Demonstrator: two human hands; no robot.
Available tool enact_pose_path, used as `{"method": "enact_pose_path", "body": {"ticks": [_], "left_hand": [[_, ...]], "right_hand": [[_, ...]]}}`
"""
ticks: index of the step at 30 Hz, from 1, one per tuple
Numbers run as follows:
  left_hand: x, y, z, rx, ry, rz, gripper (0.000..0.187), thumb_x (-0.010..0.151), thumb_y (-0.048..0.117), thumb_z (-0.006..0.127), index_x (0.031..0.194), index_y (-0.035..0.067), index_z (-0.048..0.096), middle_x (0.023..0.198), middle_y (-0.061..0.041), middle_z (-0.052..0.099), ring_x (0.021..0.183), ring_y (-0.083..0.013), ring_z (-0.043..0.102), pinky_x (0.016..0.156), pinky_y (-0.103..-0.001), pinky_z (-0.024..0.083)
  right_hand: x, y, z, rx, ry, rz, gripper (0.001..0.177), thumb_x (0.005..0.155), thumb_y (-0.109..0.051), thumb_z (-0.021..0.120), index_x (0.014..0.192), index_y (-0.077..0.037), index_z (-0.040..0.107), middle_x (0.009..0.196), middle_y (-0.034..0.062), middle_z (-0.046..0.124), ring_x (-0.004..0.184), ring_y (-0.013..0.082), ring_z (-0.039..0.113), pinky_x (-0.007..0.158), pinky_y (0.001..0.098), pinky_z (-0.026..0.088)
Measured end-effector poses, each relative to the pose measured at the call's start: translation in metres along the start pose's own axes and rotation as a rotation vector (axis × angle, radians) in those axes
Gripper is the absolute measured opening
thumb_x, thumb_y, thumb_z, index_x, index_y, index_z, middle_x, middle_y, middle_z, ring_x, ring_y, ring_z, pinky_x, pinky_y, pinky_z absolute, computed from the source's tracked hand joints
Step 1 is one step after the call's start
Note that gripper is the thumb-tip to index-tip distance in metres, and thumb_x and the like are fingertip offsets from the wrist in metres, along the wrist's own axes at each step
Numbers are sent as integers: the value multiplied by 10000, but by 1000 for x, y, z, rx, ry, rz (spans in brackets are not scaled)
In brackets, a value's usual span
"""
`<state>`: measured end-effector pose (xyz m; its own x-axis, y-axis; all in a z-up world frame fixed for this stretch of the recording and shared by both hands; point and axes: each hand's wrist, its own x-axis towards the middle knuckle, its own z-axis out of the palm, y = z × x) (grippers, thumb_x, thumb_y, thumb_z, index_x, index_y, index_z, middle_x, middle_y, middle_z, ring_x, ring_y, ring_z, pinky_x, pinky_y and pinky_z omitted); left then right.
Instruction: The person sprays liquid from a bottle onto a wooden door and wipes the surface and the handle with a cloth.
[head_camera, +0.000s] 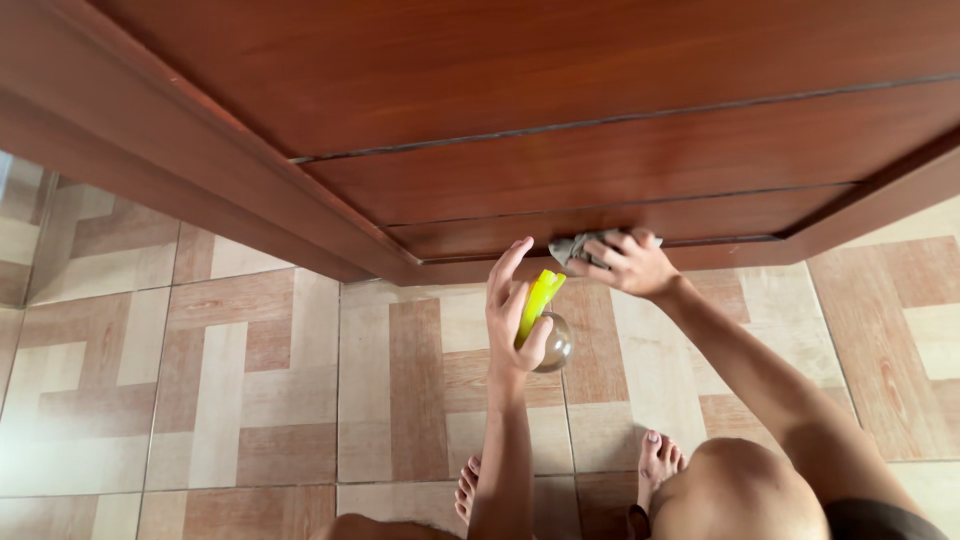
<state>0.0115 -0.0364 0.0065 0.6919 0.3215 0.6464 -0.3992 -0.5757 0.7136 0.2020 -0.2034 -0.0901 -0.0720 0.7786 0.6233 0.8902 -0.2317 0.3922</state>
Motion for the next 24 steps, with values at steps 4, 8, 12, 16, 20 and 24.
{"method": "enact_pose_path", "body": {"ticks": [4,8,12,16,20,24], "left_hand": [[3,8,13,28,-74,-12,348,696,138,555,964,-53,668,1513,-235,524,1423,-419,505,1160,-490,432],[7,9,33,58,-118,19,372,700,148,557,988,-42,697,1518,-219,530,1433,-408,504,1204,-499,416],[7,6,52,41,-141,1,395,713,151,551,1020,-43,704,1518,-218,531,1434,-402,503,1209,-499,416],[9,5,65,9,-133,18,378,703,141,554,1004,-44,687,1530,-217,513,1443,-403,488,1213,-505,408],[13,10,73,39,-147,22,400,698,127,552,1026,-49,697,1529,-215,511,1443,-402,484,1212,-505,405],[13,15,81,42,-173,3,376,704,130,567,1014,-44,690,1527,-217,515,1439,-402,488,1199,-495,416]], "right_hand": [[-32,6,-9,91,-165,2,432,849,-261,638,1269,-353,685,1268,-9,607,1059,170,560,799,338,436],[-18,41,-49,17,87,60,360,847,-269,726,1197,-348,715,1247,-16,594,1044,178,561,824,398,345],[4,73,-75,-11,507,347,317,920,-389,885,1129,-254,689,1239,46,540,1095,255,515,904,449,291],[-15,60,-59,25,504,338,301,910,-442,886,1055,-299,664,1174,13,526,1067,249,463,880,420,290],[-68,31,-33,16,48,185,272,791,-304,744,1044,-380,684,1169,-45,605,1056,201,517,858,432,330],[-92,45,-40,68,-98,106,391,827,-249,706,1196,-376,728,1236,-10,630,1137,195,556,909,406,390]]}}
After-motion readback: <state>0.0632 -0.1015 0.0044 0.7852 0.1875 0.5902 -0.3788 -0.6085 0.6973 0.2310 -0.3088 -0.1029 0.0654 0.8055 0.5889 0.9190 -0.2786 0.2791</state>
